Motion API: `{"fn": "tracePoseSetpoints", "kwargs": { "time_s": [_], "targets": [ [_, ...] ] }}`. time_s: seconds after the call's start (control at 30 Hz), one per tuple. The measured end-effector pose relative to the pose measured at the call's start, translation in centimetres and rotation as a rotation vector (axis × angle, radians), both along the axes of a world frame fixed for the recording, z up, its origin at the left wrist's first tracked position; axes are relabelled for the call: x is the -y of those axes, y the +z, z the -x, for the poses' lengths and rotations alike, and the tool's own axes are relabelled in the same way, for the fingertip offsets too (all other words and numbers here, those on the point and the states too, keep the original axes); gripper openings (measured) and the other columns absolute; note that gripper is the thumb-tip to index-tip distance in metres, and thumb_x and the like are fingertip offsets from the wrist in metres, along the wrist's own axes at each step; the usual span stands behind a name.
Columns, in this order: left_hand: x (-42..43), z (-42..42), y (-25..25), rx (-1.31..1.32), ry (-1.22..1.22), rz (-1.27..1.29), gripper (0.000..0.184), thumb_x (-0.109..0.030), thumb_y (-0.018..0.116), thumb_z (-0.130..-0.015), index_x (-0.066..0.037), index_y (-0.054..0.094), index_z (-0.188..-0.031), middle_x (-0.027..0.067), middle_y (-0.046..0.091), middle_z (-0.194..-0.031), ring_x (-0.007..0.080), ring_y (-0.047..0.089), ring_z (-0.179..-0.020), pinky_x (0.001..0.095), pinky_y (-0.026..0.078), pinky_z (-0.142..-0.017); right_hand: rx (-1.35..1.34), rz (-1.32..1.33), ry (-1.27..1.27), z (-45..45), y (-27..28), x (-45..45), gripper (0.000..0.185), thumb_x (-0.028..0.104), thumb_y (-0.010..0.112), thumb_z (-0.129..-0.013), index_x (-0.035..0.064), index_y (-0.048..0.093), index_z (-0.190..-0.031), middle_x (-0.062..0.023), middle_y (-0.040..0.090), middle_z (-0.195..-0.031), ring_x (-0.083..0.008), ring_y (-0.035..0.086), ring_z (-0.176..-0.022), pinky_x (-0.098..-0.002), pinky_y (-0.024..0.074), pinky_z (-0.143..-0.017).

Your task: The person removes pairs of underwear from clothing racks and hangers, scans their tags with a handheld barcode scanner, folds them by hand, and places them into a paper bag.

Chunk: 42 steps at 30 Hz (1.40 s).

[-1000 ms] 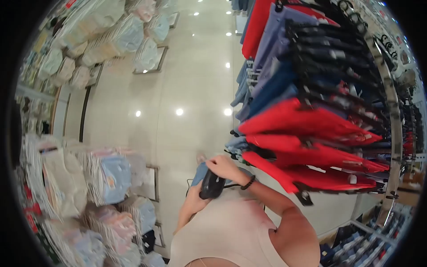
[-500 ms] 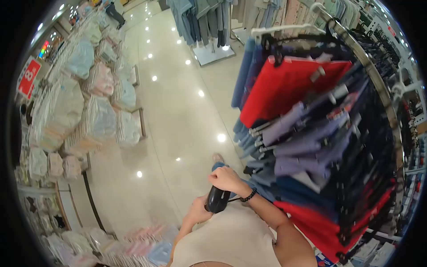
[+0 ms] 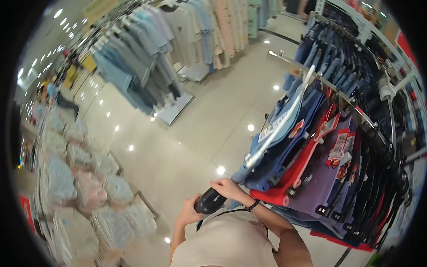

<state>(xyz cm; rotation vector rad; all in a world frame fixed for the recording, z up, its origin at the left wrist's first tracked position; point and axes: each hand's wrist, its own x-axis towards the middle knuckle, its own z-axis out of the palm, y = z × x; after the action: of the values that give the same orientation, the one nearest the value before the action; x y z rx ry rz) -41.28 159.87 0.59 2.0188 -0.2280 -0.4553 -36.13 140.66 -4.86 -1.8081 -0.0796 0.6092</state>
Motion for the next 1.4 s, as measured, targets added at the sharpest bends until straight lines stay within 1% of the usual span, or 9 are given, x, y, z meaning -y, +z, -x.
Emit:
{"fn": "tracePoseSetpoints", "kwargs": {
  "time_s": [0.17, 0.33, 0.57, 0.7, 0.93, 1.07, 1.1, 1.3, 1.4],
  "targets": [
    [-6.4, -7.6, -2.5, 0.027, -0.043, 0.069, 0.041, -0.006, 0.07, -0.065, -0.001, 0.057, -0.103, 0.0098, 0.064, -0.075, 0.0145, 0.058, -0.063, 0.028, 0.046, -0.062, -0.218, -0.186, -0.133, -4.5, 0.8, -5.0, 0.05, 0.049, 0.046, -0.091, 0.0026, 0.065, -0.089, 0.0006, 0.061, -0.082, -0.007, 0.051, -0.074, -0.0212, 0.041, -0.066],
    [-14.5, -13.8, -5.3, -0.35, -0.121, 0.071, 0.04, -0.007, 0.073, -0.066, 0.001, 0.059, -0.103, 0.0085, 0.067, -0.087, 0.0121, 0.061, -0.077, 0.0286, 0.049, -0.071, -0.396, -0.363, -0.182, -10.3, 1.3, -11.4, 0.049, 0.053, 0.052, -0.085, 0.0062, 0.061, -0.095, 0.0042, 0.05, -0.078, -0.0072, 0.044, -0.07, -0.0215, 0.0352, -0.06],
    [-17.4, -26.0, -7.1, -0.427, -0.331, 0.147, 0.038, -0.006, 0.075, -0.066, 0.001, 0.06, -0.1, 0.0075, 0.066, -0.091, 0.0112, 0.06, -0.082, 0.028, 0.049, -0.074, -0.399, -0.382, -0.338, -16.9, 2.3, -14.4, 0.054, 0.056, 0.059, -0.078, 0.0038, 0.059, -0.092, 0.0034, 0.047, -0.073, -0.0051, 0.04, -0.063, -0.0193, 0.0319, -0.053],
    [-13.4, -33.8, -7.4, -0.398, -0.52, 0.134, 0.029, -0.006, 0.071, -0.068, 0.002, 0.062, -0.095, 0.0083, 0.067, -0.084, 0.0108, 0.06, -0.077, 0.0272, 0.048, -0.07, -0.422, -0.402, -0.54, -21.2, 3.1, -11.9, 0.043, 0.049, 0.057, -0.083, 0.0064, 0.058, -0.09, 0.004, 0.045, -0.078, -0.0049, 0.04, -0.07, -0.0202, 0.0329, -0.058],
    [-2.4, -46.2, -6.0, -0.188, -0.719, 0.027, 0.026, -0.01, 0.069, -0.067, 0.004, 0.061, -0.087, 0.0147, 0.065, -0.076, 0.0169, 0.062, -0.07, 0.0307, 0.048, -0.066, -0.328, -0.408, -0.867, -33.2, -3.0, -4.1, 0.035, 0.043, 0.061, -0.082, 0.008, 0.058, -0.079, 0.0037, 0.05, -0.074, -0.0081, 0.045, -0.071, -0.0231, 0.0353, -0.065],
    [3.9, -52.2, -3.0, -0.196, -0.774, -0.025, 0.028, -0.01, 0.068, -0.066, 0.004, 0.059, -0.089, 0.0159, 0.064, -0.075, 0.0225, 0.062, -0.068, 0.0341, 0.048, -0.067, -0.145, -0.195, -0.884, -40.7, -4.3, 1.3, 0.037, 0.036, 0.057, -0.08, -0.0011, 0.064, -0.079, -0.0035, 0.061, -0.07, -0.0129, 0.056, -0.065, -0.0294, 0.0434, -0.061],
    [5.2, -53.8, -2.2, -0.193, -0.817, -0.052, 0.03, -0.011, 0.068, -0.066, 0.004, 0.057, -0.09, 0.0167, 0.063, -0.076, 0.0243, 0.062, -0.068, 0.0344, 0.047, -0.067, -0.061, -0.152, -0.908, -42.5, -4.2, 2.3, 0.038, 0.033, 0.056, -0.078, -0.0035, 0.064, -0.08, -0.0107, 0.062, -0.066, -0.0173, 0.058, -0.061, -0.0323, 0.0444, -0.058],
    [11.5, -62.7, -1.0, -0.105, -0.971, -0.077, 0.03, -0.009, 0.068, -0.065, 0.002, 0.057, -0.09, 0.0179, 0.062, -0.077, 0.0299, 0.062, -0.071, 0.0344, 0.047, -0.066, 0.069, 0.045, -0.945, -49.0, -1.7, 7.1, 0.031, 0.029, 0.055, -0.078, -0.0004, 0.063, -0.08, -0.0172, 0.058, -0.063, -0.0217, 0.056, -0.056, -0.0329, 0.0438, -0.056],
    [15.0, -64.9, -0.8, -0.062, -1.037, 0.077, 0.029, -0.008, 0.068, -0.064, 0.001, 0.057, -0.09, 0.0179, 0.063, -0.079, 0.0336, 0.062, -0.074, 0.035, 0.047, -0.066, 0.017, 0.025, -0.998, -50.1, -1.2, 9.0, 0.031, 0.027, 0.055, -0.082, -0.0031, 0.058, -0.074, -0.005, 0.046, -0.052, -0.0096, 0.045, -0.053, -0.029, 0.0394, -0.052]
  ]
}}
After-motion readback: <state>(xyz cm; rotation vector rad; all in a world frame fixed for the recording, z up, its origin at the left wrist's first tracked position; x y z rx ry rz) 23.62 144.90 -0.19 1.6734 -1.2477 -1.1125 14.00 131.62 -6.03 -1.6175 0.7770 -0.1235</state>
